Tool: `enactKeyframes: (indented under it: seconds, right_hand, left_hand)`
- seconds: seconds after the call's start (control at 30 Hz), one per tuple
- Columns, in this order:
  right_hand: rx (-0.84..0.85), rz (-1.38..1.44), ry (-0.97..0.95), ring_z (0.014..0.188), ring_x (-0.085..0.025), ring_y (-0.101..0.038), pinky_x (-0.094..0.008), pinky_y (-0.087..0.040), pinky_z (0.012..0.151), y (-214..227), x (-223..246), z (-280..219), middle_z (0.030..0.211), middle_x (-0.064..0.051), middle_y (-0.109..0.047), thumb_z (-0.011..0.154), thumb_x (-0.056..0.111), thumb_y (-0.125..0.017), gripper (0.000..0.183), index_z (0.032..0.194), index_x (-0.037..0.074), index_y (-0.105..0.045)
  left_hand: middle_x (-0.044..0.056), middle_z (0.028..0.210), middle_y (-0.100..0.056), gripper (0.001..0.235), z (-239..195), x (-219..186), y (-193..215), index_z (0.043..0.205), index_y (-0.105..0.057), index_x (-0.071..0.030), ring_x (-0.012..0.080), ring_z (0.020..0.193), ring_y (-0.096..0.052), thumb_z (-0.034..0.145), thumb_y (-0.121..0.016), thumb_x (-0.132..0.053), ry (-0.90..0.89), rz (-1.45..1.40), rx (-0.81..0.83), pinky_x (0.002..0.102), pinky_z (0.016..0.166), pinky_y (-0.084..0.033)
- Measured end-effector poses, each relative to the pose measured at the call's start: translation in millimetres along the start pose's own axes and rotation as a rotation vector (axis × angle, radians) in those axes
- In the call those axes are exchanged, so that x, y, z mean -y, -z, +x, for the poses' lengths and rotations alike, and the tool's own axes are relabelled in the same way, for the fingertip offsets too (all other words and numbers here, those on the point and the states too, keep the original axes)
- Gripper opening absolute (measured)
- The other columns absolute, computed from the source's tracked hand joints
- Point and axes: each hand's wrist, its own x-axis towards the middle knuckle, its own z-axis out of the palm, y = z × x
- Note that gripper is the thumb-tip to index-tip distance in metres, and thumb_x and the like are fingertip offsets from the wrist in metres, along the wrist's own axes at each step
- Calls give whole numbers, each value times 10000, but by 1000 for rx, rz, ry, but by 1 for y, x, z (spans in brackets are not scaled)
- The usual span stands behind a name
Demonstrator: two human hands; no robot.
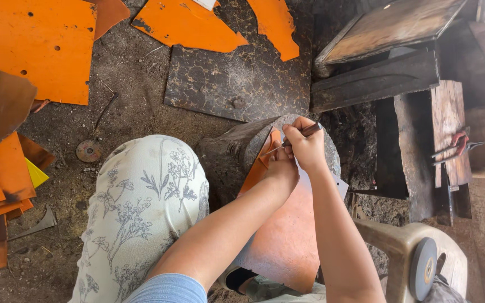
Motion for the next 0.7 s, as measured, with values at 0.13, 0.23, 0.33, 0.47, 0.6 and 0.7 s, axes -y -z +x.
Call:
enactKeyframes:
  seconds: [0.13,0.23,0.33,0.47,0.6,0.7]
  right_hand:
    - [0,13,-34,442,-78,-519,-267,-372,364,-2,-2,1,601,-35,-588,920,66,-692,296,669,35,-538]
    - [7,-29,-26,468,-62,-511,-256,-385,389,-1,-3,3,602,-17,-573,924,63,-686,291,668,38,-548]
    - [39,-69,20,501,-45,-505,-249,-407,416,2,-4,6,612,7,-557,924,68,-687,301,665,43,-535]
    - [23,-244,72,496,-50,-537,-252,-416,423,12,-2,14,577,8,-549,920,88,-694,338,639,43,-513]
    - [20,-419,409,524,-94,-511,-283,-385,455,11,6,25,607,-20,-515,910,59,-722,360,658,24,-467]
    - [8,-467,687,552,-138,-500,-307,-382,464,7,15,34,685,-51,-492,925,15,-732,381,686,1,-436]
  left_hand:
    - [358,1546,-317,557,-12,6,8,1410,-485,163,683,1356,-293,953,-622,-122,-73,82,13,544,981,-535]
    - [340,1538,-378,463,-21,11,17,1387,-575,69,679,1372,-316,974,-619,-136,-134,126,41,538,996,-546]
    - [356,1526,-380,424,-27,16,22,1343,-630,26,677,1362,-310,966,-618,-169,-116,77,8,530,975,-550]
    - [395,1481,-443,402,-27,15,21,1338,-659,34,665,1346,-367,991,-616,-163,-154,199,16,558,1024,-524]
    - [428,1491,-380,508,-23,18,20,1361,-608,55,656,1361,-339,961,-646,-254,-109,125,11,523,989,-540]
    - [465,1492,-329,642,-22,17,19,1378,-560,87,668,1358,-310,935,-662,-365,-105,83,11,526,988,-524]
